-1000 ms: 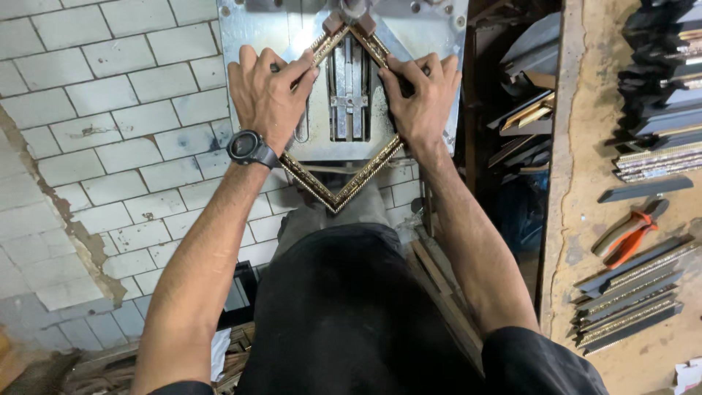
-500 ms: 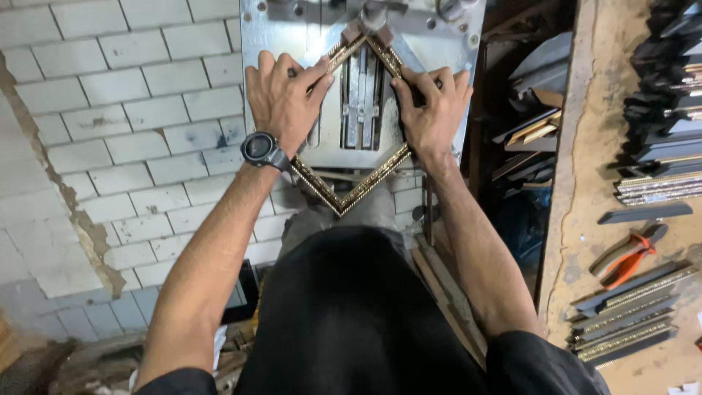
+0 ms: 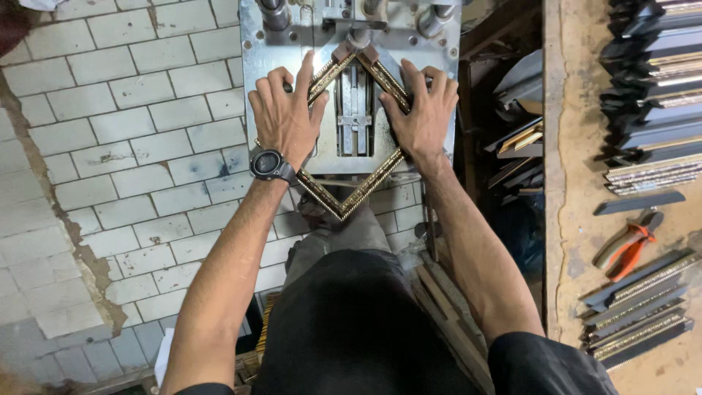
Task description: The person assembles gold picture frames by placing four cut frame pieces into a corner-joining machine, operating the machine to join the corners, and stacking the completed frames on a workbench. The person also uses pliers to trim a frame piece and adjusts the machine between assemblies.
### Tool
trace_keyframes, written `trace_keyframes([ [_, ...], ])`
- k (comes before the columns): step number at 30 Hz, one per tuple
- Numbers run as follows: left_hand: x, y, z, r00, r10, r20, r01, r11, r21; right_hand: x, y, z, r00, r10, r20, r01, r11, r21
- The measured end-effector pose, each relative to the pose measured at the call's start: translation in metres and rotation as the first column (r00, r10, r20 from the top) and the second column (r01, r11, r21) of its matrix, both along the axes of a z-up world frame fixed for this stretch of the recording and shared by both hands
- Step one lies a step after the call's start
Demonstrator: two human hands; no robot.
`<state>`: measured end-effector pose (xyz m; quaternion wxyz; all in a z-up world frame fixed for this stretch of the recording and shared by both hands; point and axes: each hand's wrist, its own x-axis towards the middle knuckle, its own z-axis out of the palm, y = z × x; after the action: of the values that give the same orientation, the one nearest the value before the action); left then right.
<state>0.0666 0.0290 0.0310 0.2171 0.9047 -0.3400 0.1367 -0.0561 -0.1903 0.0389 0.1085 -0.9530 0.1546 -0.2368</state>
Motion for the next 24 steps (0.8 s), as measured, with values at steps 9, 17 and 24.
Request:
trace_keyframes([
  [9,-0.096,0.059,0.027,0.999,-0.043,-0.012,0.043,0.998,-0.042,-0.096,0.067,0.027,0.999,0.027,-0.034,-0.022,0.989,0.149],
  [17,-0.136,0.069,0.122,0.935,-0.295,0.195,0.322,0.938,-0.127,-0.179,0.087,0.124,0.962,-0.057,0.266,0.021,0.991,0.134],
  [24,-0.137,-0.033,0.172,0.806,-0.580,0.117,0.585,0.811,-0.004,-0.264,0.051,0.153,0.994,0.107,-0.037,-0.113,0.935,-0.335],
])
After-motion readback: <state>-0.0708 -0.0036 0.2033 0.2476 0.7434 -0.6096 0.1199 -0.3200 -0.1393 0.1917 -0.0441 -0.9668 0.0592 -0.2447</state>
